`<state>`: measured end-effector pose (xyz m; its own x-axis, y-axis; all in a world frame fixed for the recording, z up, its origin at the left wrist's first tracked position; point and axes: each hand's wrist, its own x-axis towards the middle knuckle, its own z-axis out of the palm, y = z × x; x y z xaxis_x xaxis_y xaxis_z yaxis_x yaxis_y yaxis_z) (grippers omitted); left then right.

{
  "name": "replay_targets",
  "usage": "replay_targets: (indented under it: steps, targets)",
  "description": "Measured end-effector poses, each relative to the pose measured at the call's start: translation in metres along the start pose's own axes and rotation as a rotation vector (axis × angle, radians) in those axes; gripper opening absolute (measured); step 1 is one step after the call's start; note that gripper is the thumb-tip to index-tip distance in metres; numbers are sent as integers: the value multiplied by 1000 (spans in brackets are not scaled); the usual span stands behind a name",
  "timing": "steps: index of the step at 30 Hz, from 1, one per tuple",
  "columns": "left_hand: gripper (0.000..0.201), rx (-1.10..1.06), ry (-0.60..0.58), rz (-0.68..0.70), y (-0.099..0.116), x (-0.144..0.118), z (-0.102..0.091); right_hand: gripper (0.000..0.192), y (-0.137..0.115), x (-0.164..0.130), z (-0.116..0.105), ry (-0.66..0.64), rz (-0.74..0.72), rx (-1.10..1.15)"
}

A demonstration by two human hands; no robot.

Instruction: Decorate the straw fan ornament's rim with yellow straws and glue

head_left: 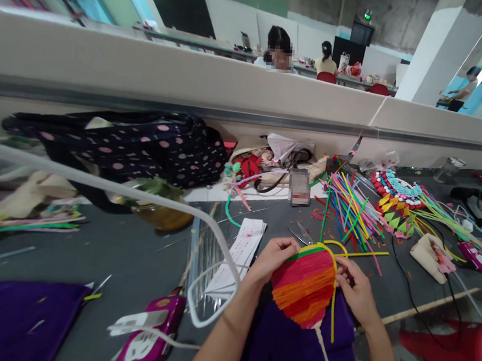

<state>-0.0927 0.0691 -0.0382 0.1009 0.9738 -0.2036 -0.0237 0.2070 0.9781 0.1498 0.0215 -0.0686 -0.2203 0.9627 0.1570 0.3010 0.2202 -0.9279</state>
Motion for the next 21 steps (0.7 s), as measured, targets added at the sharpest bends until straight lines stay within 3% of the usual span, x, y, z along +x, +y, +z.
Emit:
replay_targets:
  steps: [11,21]
  targets:
    - [14,-25,-27,29,4,-1,1,39,-7,5,-4,-39,-36,-40]
    - [13,-8,-25,18,3,0,-1,45,-6,8,-6,-77,28,31]
